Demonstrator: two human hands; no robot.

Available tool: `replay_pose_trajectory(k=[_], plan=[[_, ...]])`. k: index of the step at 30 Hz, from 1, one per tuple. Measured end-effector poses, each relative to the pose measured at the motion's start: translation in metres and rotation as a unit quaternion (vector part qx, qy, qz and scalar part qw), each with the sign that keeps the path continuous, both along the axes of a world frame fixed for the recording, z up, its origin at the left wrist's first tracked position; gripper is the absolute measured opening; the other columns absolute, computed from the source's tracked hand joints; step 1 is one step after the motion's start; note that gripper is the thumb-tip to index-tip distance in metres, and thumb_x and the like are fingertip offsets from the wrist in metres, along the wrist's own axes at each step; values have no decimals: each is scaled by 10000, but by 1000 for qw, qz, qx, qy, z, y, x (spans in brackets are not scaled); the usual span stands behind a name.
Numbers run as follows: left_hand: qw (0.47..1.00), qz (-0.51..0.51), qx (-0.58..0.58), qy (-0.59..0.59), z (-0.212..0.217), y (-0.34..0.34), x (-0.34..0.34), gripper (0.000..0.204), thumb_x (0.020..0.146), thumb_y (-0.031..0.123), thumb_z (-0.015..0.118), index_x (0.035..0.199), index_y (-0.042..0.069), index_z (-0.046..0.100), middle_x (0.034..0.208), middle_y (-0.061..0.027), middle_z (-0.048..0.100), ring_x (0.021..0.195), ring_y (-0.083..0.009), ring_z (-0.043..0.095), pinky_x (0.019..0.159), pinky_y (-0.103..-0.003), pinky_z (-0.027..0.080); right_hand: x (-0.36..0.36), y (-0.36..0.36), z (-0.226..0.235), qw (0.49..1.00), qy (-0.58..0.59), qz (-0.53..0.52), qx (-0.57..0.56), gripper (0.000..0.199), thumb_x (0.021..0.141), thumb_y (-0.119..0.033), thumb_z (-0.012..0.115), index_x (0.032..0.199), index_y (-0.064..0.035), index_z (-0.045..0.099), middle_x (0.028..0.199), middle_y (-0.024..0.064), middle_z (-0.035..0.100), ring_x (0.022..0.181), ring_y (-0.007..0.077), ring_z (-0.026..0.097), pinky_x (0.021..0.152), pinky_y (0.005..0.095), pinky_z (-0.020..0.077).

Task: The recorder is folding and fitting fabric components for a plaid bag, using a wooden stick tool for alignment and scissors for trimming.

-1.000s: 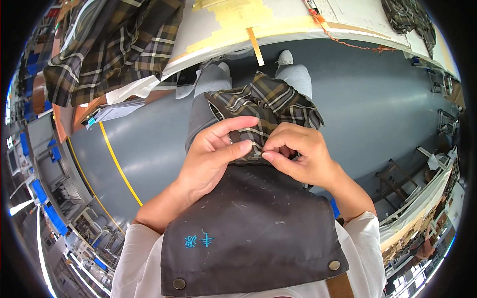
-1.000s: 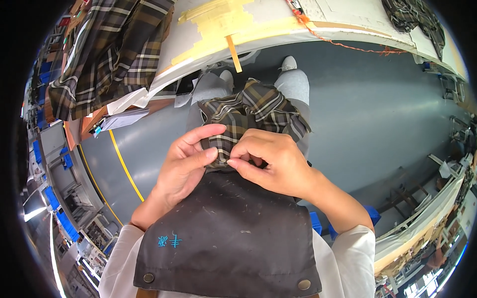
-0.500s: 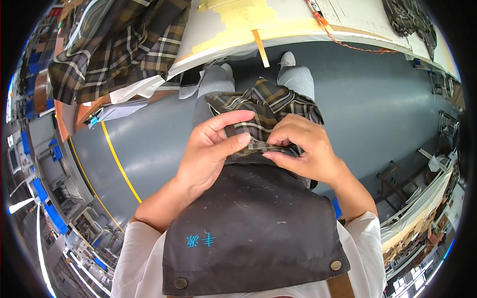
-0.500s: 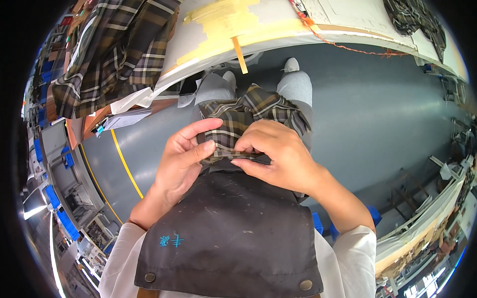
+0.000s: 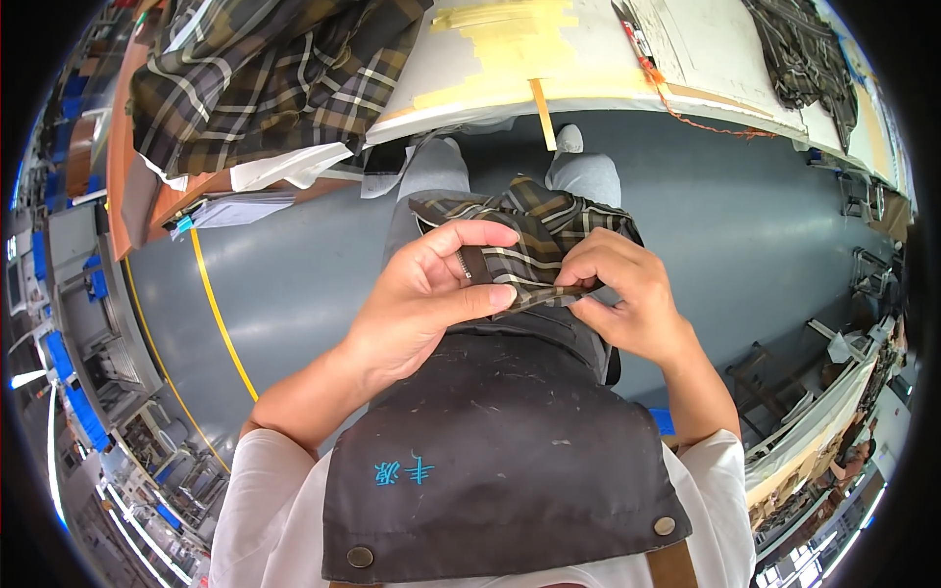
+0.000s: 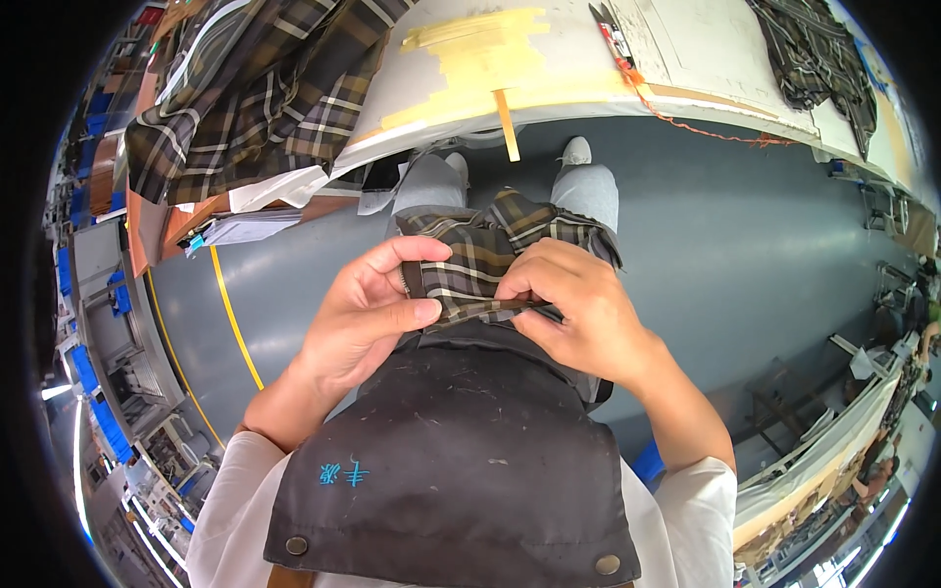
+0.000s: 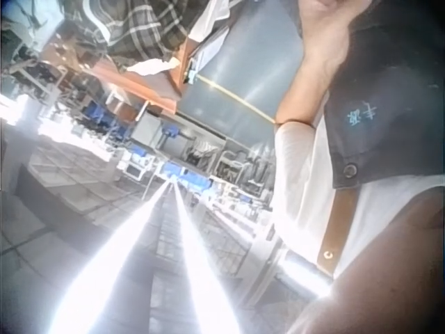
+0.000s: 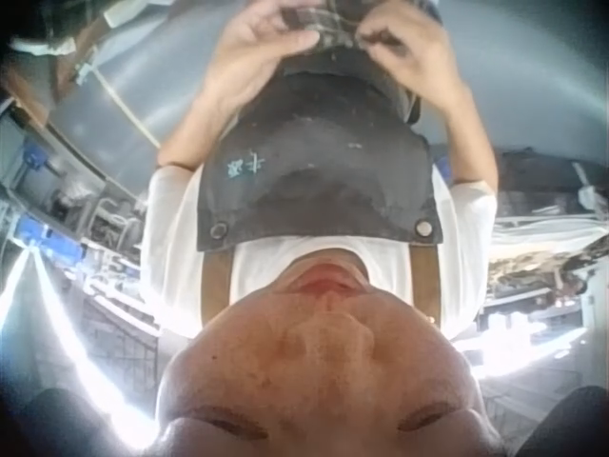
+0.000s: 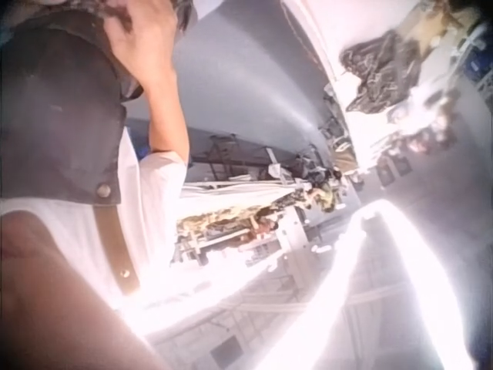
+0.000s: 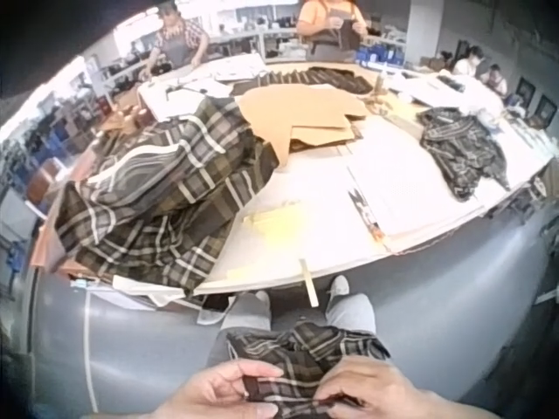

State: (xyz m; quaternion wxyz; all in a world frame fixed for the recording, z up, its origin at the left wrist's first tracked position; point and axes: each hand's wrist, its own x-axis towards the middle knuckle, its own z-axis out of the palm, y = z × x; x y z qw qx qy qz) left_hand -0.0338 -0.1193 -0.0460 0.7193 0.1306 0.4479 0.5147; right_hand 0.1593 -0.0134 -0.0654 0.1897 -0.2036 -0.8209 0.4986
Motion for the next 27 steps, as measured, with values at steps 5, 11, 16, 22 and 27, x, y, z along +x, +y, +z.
replay_pose_trajectory(k=[5,11,16,22,27], plan=[[999,2,-12,-32,1,-5,-3,352,792,-15,607,1123,-8,489,955,-21,541,770,-37,524,670,-190,413,0,1,2,1000,12,2,19,280,552,101,625,793,-27,564,767,73,572,725,239,560,623,322,459],[994,23,-12,-106,-5,-9,0,309,822,34,609,1110,6,501,939,-18,570,785,-16,517,698,-184,416,1,2,-1,999,8,1,45,297,544,98,625,802,-34,556,780,72,572,729,247,561,630,336,459],[987,-43,-2,-156,-5,-6,-1,425,803,-7,585,1203,-23,442,1159,-76,511,999,-128,534,851,-257,427,-3,6,2,997,1,10,70,305,543,92,618,809,-40,550,778,72,567,724,255,559,631,346,456],[982,-46,-30,-178,-11,-3,-6,422,814,33,571,1213,-25,444,1191,-111,515,1083,-188,519,914,-310,414,-9,10,7,996,-6,28,82,292,551,88,613,804,-46,551,762,64,558,713,251,555,624,349,450],[950,36,-12,-311,-17,0,-11,381,813,4,567,1182,-3,472,1116,-108,552,1048,-182,527,920,-312,394,-17,16,15,999,-37,29,-25,205,643,63,647,798,-24,545,727,70,538,644,205,550,576,309,445]])
